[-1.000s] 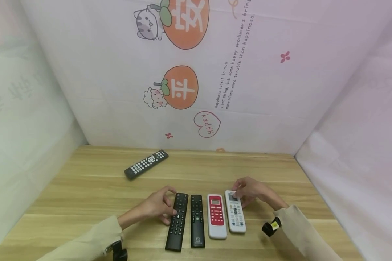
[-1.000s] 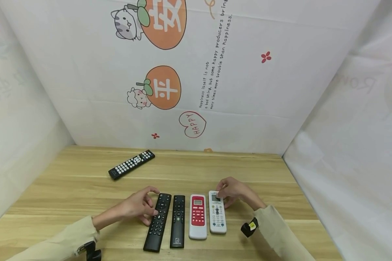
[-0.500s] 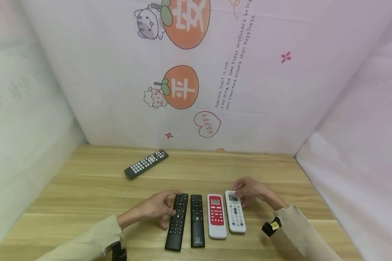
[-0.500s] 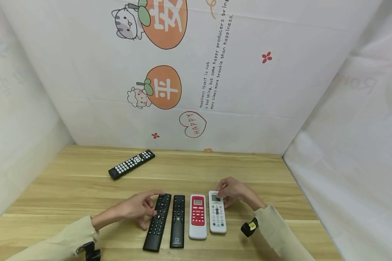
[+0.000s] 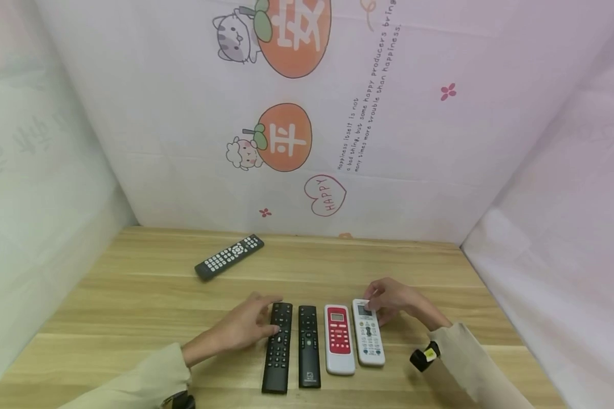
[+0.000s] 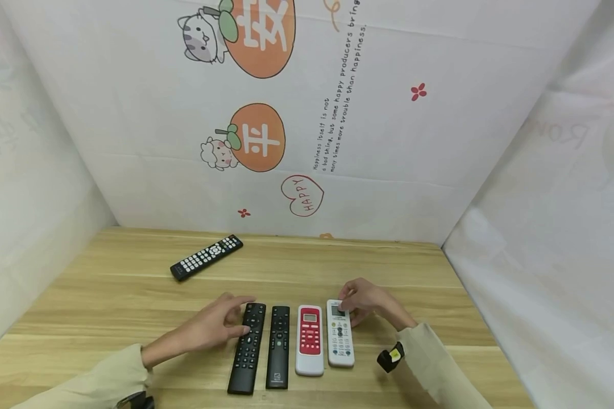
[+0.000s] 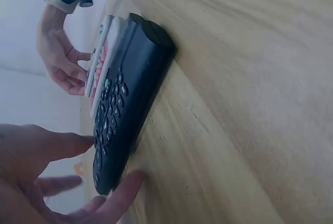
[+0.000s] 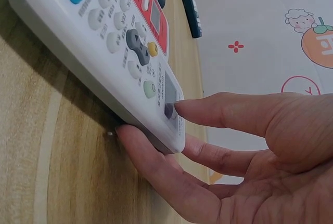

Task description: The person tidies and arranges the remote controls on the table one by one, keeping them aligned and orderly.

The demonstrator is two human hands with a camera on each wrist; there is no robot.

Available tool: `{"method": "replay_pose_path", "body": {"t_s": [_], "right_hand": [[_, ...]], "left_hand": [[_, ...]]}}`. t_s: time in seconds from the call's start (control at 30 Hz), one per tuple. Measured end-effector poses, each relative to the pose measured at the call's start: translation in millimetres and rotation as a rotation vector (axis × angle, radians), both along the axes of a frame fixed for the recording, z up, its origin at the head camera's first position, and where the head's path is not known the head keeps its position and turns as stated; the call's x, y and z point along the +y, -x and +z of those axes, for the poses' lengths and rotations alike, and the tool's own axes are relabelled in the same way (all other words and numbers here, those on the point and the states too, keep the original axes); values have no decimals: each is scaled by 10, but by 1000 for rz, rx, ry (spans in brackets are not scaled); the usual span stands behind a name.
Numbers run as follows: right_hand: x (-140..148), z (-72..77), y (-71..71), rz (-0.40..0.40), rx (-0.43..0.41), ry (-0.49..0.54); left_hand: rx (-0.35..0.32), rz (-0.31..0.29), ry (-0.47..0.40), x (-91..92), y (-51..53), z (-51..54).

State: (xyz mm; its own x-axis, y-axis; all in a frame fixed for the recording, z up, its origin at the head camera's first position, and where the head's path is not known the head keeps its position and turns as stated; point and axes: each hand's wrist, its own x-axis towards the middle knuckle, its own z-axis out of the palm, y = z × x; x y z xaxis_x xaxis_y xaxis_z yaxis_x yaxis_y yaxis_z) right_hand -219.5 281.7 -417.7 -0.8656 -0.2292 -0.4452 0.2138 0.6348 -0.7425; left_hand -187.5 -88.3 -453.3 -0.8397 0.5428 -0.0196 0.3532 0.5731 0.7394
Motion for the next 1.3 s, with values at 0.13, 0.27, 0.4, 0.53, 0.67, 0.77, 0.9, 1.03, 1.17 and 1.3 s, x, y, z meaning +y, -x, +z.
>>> {"method": "replay_pose_path", "body": {"t_s": [0.13, 0.27, 0.4, 0.53, 0.67, 0.77, 0.9, 1.03, 1.17, 1.3], "right_hand": [[3, 4, 0, -2, -2, 1], [5, 0, 6, 7, -5, 7], [16, -11, 7, 19, -3, 6], [23, -16, 8, 22, -3, 12], [26, -22, 15, 23, -2, 8], [26, -24, 19, 22, -5, 12], [23, -10, 17, 16, -6, 21], [31, 6, 9, 10, -1, 20], [34, 9, 7, 16, -1, 29], [28, 4, 14, 25, -2, 32]], "left_hand": [[185, -3, 107, 80, 30, -36], [204, -12, 125, 114, 29, -35], [168, 2, 99, 91, 12, -5], [134, 30, 58, 38, 33, 10], [115, 41, 26, -12, 86, 16], [82, 44, 6, -36, 123, 31], [40, 50, -13, -47, 170, 64], [39, 81, -11, -53, 234, 102], [55, 139, -11, -105, 315, 137], [93, 156, -28, -194, 402, 152]]}}
